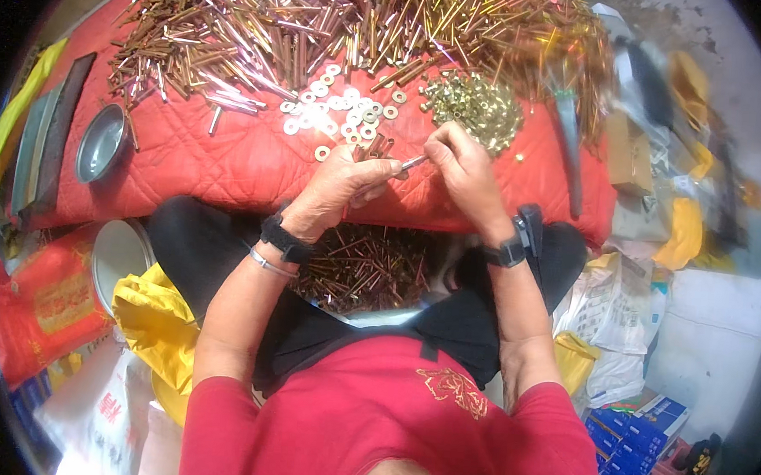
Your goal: The person is assembling metal rods by sliding washers onto them and then sorting parts into bags.
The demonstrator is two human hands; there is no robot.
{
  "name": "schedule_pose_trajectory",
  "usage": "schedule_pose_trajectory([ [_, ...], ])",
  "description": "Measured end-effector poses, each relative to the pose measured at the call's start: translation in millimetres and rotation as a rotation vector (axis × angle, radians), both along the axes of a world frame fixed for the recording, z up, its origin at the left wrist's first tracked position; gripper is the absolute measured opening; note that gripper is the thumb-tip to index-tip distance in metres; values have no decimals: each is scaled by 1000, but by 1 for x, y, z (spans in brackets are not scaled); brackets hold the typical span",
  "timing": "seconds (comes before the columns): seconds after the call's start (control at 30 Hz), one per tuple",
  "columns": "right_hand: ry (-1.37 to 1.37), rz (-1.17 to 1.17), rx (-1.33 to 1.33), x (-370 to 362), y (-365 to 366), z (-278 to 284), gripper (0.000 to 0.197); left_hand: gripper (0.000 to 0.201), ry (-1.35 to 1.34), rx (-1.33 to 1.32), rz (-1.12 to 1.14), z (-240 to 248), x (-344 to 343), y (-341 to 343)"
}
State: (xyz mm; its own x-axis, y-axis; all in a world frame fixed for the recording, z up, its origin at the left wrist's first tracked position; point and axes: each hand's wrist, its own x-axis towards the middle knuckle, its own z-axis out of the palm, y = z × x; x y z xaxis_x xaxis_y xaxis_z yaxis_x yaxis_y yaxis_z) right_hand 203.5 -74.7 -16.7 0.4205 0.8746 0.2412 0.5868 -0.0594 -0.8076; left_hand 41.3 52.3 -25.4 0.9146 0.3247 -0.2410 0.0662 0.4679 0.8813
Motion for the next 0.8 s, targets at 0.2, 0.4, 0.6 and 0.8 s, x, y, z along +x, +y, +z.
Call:
schedule_pose_trajectory([
  [0.2,170,-44,7,-9,10,7,37,19,-56,-96,-2,2,-3,5],
  [0.4,304,32,-216,6,11,10,30,16,-116,-192,-37,4,-8,9],
  [0.6,291,-84,0,-8,13,12,36,17,-144,-246,-1,4,-8,11],
  [0.8,252,-75,100,-26,16,19,22,20,-180,-260,-54,-6,-9,17],
])
